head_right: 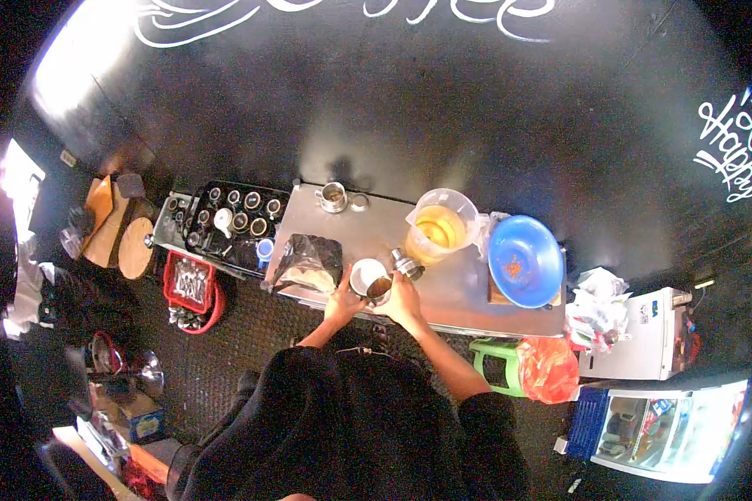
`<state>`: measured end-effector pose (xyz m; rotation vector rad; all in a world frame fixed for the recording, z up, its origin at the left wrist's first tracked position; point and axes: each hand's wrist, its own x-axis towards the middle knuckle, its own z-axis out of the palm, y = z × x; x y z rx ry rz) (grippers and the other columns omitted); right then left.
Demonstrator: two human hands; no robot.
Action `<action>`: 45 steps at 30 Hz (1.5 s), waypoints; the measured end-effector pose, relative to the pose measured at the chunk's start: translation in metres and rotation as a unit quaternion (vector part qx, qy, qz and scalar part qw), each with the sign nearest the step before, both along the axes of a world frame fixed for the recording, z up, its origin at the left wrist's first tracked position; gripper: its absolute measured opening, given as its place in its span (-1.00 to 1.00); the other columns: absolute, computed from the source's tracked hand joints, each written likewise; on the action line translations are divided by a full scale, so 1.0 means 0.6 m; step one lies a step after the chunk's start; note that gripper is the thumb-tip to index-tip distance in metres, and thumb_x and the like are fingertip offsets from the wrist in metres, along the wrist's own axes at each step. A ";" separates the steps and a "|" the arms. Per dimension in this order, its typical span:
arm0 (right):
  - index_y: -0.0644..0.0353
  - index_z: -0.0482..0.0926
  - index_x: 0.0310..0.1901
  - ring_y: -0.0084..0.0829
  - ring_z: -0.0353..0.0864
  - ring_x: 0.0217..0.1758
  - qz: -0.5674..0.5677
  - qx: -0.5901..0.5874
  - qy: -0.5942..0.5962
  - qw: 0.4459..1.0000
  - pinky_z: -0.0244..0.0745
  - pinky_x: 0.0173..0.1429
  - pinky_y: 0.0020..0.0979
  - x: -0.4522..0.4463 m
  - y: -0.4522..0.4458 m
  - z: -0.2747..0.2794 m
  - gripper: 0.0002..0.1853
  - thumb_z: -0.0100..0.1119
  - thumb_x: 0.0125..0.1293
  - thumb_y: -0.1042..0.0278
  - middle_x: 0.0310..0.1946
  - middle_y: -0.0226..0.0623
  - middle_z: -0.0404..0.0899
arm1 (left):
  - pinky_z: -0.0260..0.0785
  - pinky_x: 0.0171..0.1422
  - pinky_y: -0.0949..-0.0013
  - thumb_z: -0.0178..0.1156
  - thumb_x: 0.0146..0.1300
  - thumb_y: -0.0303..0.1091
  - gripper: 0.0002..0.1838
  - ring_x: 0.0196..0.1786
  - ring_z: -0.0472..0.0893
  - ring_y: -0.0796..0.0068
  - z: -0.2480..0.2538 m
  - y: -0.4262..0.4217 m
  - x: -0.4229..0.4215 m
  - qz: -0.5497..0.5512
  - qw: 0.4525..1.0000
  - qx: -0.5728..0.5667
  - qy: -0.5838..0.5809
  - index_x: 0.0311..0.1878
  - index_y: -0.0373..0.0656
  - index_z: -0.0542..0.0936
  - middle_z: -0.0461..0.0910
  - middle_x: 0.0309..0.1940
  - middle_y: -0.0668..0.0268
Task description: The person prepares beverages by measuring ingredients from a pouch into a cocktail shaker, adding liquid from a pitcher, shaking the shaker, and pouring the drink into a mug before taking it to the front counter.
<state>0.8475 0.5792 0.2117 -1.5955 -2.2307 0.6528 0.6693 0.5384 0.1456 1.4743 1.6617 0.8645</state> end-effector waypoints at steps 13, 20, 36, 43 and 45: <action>0.45 0.35 -0.01 -0.22 0.64 -0.29 0.021 -0.090 -0.030 0.995 0.56 -0.16 -0.29 -0.006 0.021 0.019 -0.09 0.55 -0.49 0.20 -0.46 -0.18 0.63 | 0.44 0.12 0.11 0.42 -0.08 -0.21 0.14 0.07 0.56 0.01 0.013 -0.004 0.003 0.012 1.000 -0.006 -0.001 0.49 0.16 -0.14 0.51 0.10 -0.02; 0.42 0.36 -0.03 -0.20 0.65 -0.26 0.033 -0.070 -0.085 0.993 0.58 -0.17 -0.27 -0.008 0.028 0.028 -0.09 0.57 -0.50 0.15 -0.44 -0.15 0.62 | 0.42 0.15 0.11 0.43 -0.08 -0.18 0.13 0.11 0.54 0.00 0.012 -0.005 0.006 0.019 1.000 0.006 -0.018 0.49 0.16 -0.11 0.50 0.11 -0.02; 0.42 0.38 -0.13 -0.20 0.65 -0.23 0.077 -0.100 -0.135 0.983 0.58 -0.15 -0.29 -0.016 0.051 0.024 -0.15 0.56 -0.51 0.12 -0.41 -0.15 0.62 | 0.49 -0.16 0.17 0.44 -0.17 -0.26 0.19 -0.30 0.64 0.15 0.004 -0.001 -0.001 0.008 0.999 0.031 0.013 0.50 0.22 -0.13 0.62 -0.30 0.08; 0.46 0.38 -0.10 -0.16 0.64 -0.22 0.085 -0.137 -0.112 0.981 0.58 -0.12 -0.27 -0.018 0.050 0.044 -0.13 0.54 -0.53 0.14 -0.38 -0.07 0.62 | 0.48 0.04 0.11 0.43 -0.19 -0.29 0.20 -0.01 0.60 0.03 0.044 -0.002 0.000 -0.005 0.996 -0.082 0.037 0.50 0.21 -0.14 0.54 0.07 0.03; 0.45 0.38 -0.11 -0.15 0.64 -0.23 0.084 -0.129 -0.114 0.982 0.58 -0.12 -0.27 -0.019 0.050 0.045 -0.14 0.54 -0.53 0.14 -0.39 -0.07 0.61 | 0.47 0.06 0.11 0.43 -0.19 -0.29 0.20 0.01 0.59 0.02 0.042 -0.003 -0.002 -0.005 0.997 -0.069 0.032 0.49 0.21 -0.14 0.52 0.09 0.03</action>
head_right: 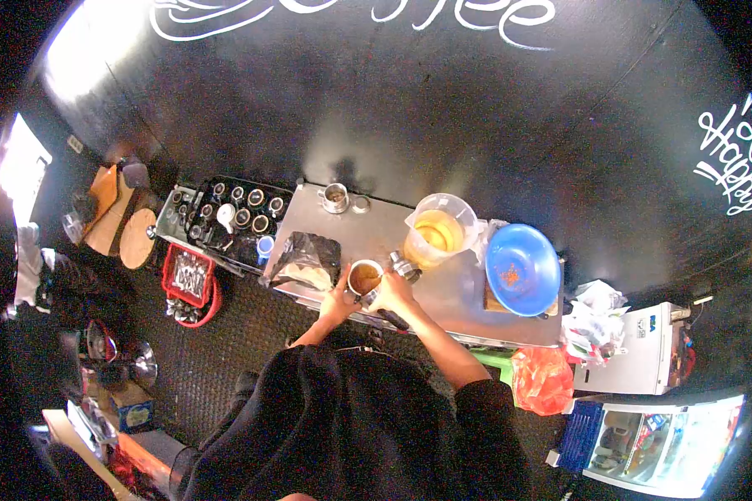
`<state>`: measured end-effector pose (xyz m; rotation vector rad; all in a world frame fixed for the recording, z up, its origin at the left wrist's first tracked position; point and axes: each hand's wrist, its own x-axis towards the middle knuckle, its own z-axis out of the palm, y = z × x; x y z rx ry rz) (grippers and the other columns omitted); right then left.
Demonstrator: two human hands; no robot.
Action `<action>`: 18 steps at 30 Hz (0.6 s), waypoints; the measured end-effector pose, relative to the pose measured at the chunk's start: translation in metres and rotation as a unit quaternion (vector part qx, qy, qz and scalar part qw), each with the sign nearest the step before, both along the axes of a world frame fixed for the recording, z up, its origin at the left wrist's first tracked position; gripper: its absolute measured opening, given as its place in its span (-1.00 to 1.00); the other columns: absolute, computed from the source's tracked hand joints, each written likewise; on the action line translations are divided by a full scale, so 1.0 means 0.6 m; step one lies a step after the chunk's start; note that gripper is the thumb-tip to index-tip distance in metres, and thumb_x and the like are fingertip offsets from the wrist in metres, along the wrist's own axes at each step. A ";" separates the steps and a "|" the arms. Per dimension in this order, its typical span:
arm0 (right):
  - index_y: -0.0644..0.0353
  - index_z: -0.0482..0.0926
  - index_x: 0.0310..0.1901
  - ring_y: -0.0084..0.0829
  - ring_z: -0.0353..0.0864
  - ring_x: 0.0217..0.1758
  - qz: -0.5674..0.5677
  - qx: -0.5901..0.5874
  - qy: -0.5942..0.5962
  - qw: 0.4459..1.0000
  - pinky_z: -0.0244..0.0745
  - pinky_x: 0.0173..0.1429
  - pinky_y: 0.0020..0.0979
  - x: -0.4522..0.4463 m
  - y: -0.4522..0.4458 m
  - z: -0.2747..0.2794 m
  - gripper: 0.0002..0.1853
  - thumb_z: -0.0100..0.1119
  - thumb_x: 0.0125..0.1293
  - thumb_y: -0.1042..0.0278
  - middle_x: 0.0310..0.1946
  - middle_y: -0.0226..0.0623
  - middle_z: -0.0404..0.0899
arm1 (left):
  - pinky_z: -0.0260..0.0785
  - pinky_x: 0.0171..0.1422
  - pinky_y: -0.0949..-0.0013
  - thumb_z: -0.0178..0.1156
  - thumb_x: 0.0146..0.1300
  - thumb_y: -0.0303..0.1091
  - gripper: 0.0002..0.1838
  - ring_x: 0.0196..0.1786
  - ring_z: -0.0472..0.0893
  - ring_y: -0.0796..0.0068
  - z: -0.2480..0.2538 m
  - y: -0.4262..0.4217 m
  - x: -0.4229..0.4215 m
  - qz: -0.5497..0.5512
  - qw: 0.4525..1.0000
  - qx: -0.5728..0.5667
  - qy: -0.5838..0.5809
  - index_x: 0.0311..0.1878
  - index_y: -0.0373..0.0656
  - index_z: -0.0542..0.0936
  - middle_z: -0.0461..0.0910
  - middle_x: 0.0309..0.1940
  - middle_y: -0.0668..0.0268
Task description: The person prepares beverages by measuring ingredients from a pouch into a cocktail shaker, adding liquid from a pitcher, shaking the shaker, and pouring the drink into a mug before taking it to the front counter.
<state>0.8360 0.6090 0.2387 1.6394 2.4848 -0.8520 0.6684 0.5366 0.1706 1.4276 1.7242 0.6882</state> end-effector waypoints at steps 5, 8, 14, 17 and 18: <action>0.41 0.39 -0.15 -0.16 0.64 -0.24 0.005 0.007 -0.005 1.000 0.57 -0.13 -0.26 0.004 0.002 -0.012 -0.18 0.54 -0.53 0.14 -0.42 -0.10 0.61 | 0.47 0.04 0.10 0.44 -0.19 -0.26 0.22 -0.02 0.60 -0.01 -0.023 0.001 0.001 -0.001 0.999 0.050 0.014 0.49 0.24 -0.16 0.55 0.05 0.02; 0.39 0.38 -0.17 -0.15 0.64 -0.23 -0.006 0.004 -0.002 1.000 0.57 -0.13 -0.26 0.003 0.002 -0.014 -0.19 0.54 -0.54 0.14 -0.40 -0.10 0.60 | 0.48 -0.01 0.10 0.45 -0.19 -0.26 0.22 -0.11 0.63 0.00 -0.027 0.001 0.000 -0.004 0.999 0.041 0.027 0.49 0.25 -0.16 0.61 -0.10 0.01; 0.40 0.39 -0.18 -0.13 0.64 -0.25 0.003 0.008 0.009 1.000 0.57 -0.14 -0.26 0.004 -0.001 -0.010 -0.18 0.55 -0.55 0.12 -0.43 -0.08 0.60 | 0.48 -0.06 0.10 0.45 -0.19 -0.28 0.22 -0.16 0.64 0.00 -0.050 0.003 -0.005 -0.010 0.998 0.059 0.019 0.49 0.25 -0.15 0.63 -0.19 -0.01; 0.42 0.39 -0.18 -0.12 0.64 -0.25 0.004 0.034 0.023 0.999 0.57 -0.13 -0.26 0.005 0.000 -0.020 -0.18 0.55 -0.55 0.12 -0.42 -0.06 0.59 | 0.46 0.06 0.14 0.45 -0.23 -0.37 0.21 0.01 0.59 0.01 -0.033 0.000 -0.003 0.005 1.000 0.026 0.005 0.49 0.18 -0.09 0.55 0.07 0.06; 0.43 0.39 -0.18 -0.11 0.63 -0.24 0.008 0.024 0.018 1.000 0.57 -0.12 -0.26 0.005 0.003 -0.019 -0.17 0.55 -0.56 0.12 -0.40 -0.04 0.59 | 0.46 0.06 0.14 0.45 -0.23 -0.37 0.21 0.01 0.59 0.01 -0.031 -0.001 -0.003 0.006 1.000 0.025 0.006 0.49 0.18 -0.09 0.55 0.07 0.06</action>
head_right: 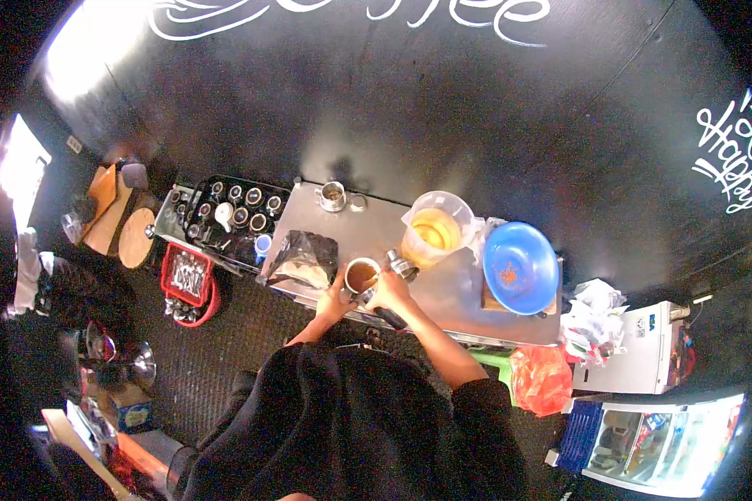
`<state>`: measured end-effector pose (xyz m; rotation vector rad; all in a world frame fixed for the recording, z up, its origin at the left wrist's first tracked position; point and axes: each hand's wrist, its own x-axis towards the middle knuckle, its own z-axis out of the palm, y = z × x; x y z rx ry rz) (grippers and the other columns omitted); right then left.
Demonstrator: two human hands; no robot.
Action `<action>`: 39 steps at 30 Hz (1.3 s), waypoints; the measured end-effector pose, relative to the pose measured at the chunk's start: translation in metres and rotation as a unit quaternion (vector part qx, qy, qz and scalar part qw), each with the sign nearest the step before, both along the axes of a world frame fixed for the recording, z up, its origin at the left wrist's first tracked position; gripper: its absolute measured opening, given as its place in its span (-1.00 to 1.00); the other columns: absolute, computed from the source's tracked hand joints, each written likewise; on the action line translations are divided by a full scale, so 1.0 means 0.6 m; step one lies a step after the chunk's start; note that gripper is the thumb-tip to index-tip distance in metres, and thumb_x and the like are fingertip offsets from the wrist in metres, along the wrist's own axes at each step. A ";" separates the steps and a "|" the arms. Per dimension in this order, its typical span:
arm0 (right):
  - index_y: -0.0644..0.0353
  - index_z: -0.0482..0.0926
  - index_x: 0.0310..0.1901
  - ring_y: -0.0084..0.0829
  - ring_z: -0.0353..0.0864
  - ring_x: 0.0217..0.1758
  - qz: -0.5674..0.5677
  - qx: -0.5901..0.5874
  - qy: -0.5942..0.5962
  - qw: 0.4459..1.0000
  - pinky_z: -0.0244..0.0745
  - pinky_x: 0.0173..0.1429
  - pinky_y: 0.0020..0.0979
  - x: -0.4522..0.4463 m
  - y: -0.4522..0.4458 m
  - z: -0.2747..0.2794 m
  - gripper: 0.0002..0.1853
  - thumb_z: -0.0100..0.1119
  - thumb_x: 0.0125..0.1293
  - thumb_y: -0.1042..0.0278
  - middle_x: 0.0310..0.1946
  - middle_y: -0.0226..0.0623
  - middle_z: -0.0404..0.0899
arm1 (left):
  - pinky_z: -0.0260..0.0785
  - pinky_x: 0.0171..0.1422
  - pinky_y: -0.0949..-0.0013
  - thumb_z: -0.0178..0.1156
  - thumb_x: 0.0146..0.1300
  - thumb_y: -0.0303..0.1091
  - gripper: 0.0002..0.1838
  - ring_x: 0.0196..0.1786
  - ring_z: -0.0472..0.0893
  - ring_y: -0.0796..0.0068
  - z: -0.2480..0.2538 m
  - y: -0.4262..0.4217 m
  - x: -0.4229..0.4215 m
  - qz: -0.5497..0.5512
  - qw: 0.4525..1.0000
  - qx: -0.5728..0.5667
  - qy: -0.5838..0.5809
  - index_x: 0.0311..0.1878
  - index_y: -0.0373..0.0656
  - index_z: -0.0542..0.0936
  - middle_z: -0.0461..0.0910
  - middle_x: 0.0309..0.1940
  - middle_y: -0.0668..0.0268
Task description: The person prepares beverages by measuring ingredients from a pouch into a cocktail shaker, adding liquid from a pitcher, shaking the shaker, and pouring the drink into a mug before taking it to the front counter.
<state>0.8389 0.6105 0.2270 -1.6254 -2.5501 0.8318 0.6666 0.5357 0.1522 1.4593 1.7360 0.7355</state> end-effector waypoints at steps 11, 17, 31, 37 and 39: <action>0.45 0.39 -0.18 -0.08 0.62 -0.22 0.011 -0.041 -0.004 0.999 0.56 -0.09 -0.26 0.000 0.010 0.007 -0.13 0.55 -0.59 0.09 -0.34 0.03 0.59 | 0.46 0.00 0.10 0.43 -0.20 -0.38 0.17 -0.09 0.61 -0.06 -0.001 -0.004 0.002 0.014 1.000 0.009 -0.011 0.48 0.22 -0.06 0.62 -0.15 -0.02; 0.44 0.39 -0.19 -0.12 0.63 -0.25 0.004 -0.061 -0.001 0.998 0.57 -0.12 -0.28 -0.001 0.010 0.005 -0.15 0.55 -0.59 0.11 -0.41 -0.03 0.60 | 0.43 0.07 0.09 0.41 -0.20 -0.42 0.15 0.00 0.57 -0.06 -0.025 -0.006 0.003 0.021 0.994 0.104 -0.028 0.48 0.21 -0.03 0.58 -0.05 -0.03; 0.26 0.59 -0.46 -0.18 0.67 -0.32 0.013 -0.040 0.009 0.999 0.61 -0.19 -0.24 0.002 0.007 0.021 -0.45 0.54 -0.53 0.07 -0.41 -0.05 0.64 | 0.34 0.20 0.10 0.36 -0.14 -0.49 0.04 0.14 0.48 -0.08 -0.023 -0.009 0.005 0.017 0.997 0.052 -0.051 0.45 0.00 0.03 0.47 0.13 -0.03; 0.25 0.61 -0.50 -0.15 0.67 -0.30 0.021 -0.037 0.012 0.999 0.60 -0.16 -0.22 0.005 0.007 0.011 -0.46 0.54 -0.53 0.03 -0.41 0.00 0.64 | 0.29 0.26 0.12 0.35 -0.15 -0.51 0.02 0.21 0.42 -0.05 -0.037 -0.004 0.001 0.008 0.995 0.045 -0.090 0.43 -0.06 0.05 0.40 0.20 -0.05; 0.35 0.52 -0.35 -0.13 0.65 -0.25 0.015 -0.047 0.004 0.999 0.58 -0.12 -0.24 0.003 0.007 0.012 -0.31 0.56 -0.55 0.04 -0.38 0.02 0.62 | 0.28 0.27 0.12 0.34 -0.15 -0.51 0.01 0.22 0.42 -0.05 -0.035 -0.006 0.002 0.010 0.994 0.045 -0.098 0.43 -0.07 0.05 0.38 0.22 -0.05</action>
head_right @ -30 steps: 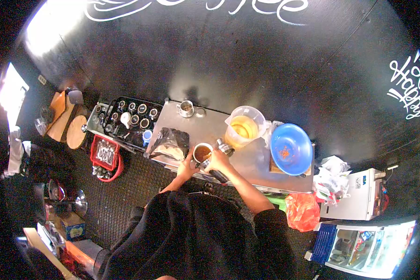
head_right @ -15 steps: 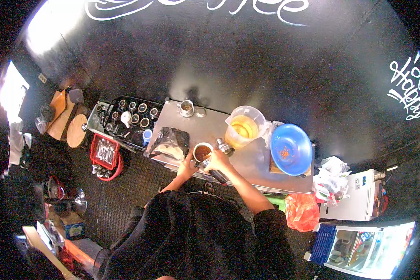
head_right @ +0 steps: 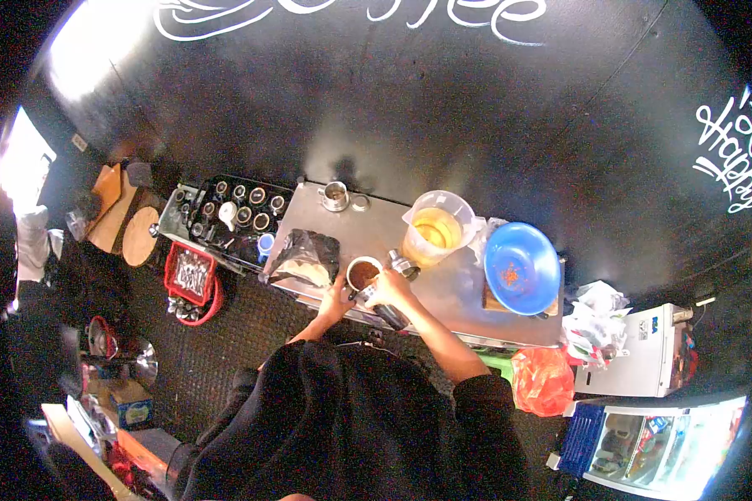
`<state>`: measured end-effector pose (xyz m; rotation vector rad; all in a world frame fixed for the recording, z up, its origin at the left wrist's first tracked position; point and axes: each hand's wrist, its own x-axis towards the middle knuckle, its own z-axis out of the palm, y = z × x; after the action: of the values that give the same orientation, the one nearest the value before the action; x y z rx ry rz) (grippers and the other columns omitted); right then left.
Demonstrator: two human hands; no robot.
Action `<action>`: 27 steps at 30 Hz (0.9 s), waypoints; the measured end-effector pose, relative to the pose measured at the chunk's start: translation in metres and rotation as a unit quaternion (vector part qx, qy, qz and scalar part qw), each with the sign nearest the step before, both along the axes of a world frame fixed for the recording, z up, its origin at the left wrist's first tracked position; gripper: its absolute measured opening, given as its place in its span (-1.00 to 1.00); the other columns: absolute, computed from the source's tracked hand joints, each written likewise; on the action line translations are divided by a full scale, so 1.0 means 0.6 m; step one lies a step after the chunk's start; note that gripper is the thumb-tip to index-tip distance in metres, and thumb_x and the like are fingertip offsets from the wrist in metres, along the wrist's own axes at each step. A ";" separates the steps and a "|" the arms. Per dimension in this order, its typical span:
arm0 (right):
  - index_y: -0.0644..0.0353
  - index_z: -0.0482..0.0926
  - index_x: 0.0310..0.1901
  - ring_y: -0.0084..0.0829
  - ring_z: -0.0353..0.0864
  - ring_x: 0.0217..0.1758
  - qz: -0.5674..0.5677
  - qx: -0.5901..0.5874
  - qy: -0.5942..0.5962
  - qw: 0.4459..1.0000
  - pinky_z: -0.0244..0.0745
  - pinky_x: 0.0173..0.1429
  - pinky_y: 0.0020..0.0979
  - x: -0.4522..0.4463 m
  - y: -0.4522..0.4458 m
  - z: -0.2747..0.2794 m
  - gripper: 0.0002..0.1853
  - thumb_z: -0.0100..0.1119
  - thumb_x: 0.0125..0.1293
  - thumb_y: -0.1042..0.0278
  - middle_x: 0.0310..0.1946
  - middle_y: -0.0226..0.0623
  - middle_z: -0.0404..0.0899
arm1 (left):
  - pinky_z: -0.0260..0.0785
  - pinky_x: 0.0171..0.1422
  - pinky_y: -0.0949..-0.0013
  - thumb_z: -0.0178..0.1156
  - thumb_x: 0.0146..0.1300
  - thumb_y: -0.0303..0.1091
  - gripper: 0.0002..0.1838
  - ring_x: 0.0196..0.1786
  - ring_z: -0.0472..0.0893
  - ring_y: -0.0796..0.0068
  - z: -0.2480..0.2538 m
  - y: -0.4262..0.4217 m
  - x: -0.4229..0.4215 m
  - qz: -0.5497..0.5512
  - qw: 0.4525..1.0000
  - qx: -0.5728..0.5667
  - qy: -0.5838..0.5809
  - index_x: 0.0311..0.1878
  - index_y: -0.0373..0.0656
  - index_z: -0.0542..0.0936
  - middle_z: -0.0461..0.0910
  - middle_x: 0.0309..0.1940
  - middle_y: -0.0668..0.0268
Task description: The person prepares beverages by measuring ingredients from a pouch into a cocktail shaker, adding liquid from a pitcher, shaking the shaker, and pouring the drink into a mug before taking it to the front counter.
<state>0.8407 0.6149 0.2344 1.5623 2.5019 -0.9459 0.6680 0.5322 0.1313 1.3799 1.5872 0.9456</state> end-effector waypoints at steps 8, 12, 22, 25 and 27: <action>0.47 0.44 -0.19 -0.09 0.64 -0.20 0.024 -0.023 -0.011 0.999 0.56 -0.07 -0.24 -0.003 0.005 0.020 -0.14 0.57 -0.57 0.05 -0.33 0.06 0.60 | 0.32 0.22 0.17 0.37 -0.11 -0.48 -0.02 0.19 0.47 0.04 -0.008 0.003 0.000 0.003 0.998 0.049 0.043 0.41 -0.07 0.08 0.48 0.11 -0.05; 0.46 0.42 -0.19 -0.17 0.65 -0.24 0.014 -0.047 0.032 0.998 0.57 -0.13 -0.30 0.006 0.011 0.007 -0.15 0.58 -0.57 0.10 -0.36 -0.01 0.60 | 0.27 0.29 0.11 0.39 -0.16 -0.48 0.04 0.23 0.41 -0.05 -0.007 0.005 -0.004 -0.008 0.999 0.016 0.030 0.43 -0.07 0.04 0.40 0.20 -0.04; 0.24 0.31 0.08 -0.49 0.69 -0.41 -0.073 -0.082 0.340 0.934 0.58 -0.26 -0.45 0.039 -0.016 0.006 -0.17 0.55 -0.32 0.53 -0.24 -0.24 0.60 | 0.32 0.25 0.15 0.42 -0.14 -0.43 -0.05 0.18 0.48 0.06 -0.026 0.011 -0.006 0.005 0.999 0.049 0.005 0.37 -0.14 0.15 0.46 0.12 0.00; 0.23 0.28 0.11 -0.48 0.69 -0.39 -0.077 -0.016 0.369 0.926 0.58 -0.27 -0.45 0.039 -0.007 0.010 -0.16 0.56 -0.28 0.51 -0.09 -0.23 0.55 | 0.33 0.22 0.16 0.42 -0.15 -0.42 -0.10 0.14 0.51 0.09 -0.025 0.016 -0.006 0.004 0.999 0.052 0.004 0.33 -0.17 0.20 0.50 0.07 0.01; 0.22 0.27 0.11 -0.49 0.69 -0.36 -0.098 0.020 0.362 0.927 0.59 -0.28 -0.44 0.039 0.008 0.009 -0.16 0.58 -0.26 0.47 -0.03 -0.23 0.52 | 0.35 0.21 0.16 0.42 -0.15 -0.42 -0.13 0.11 0.53 0.11 -0.025 0.019 -0.006 0.008 0.999 0.039 0.018 0.30 -0.18 0.23 0.53 0.04 0.02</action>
<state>0.8638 0.6197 0.2396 1.7353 2.8331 -1.7963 0.6643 0.5436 0.1164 1.4472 1.6044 1.0066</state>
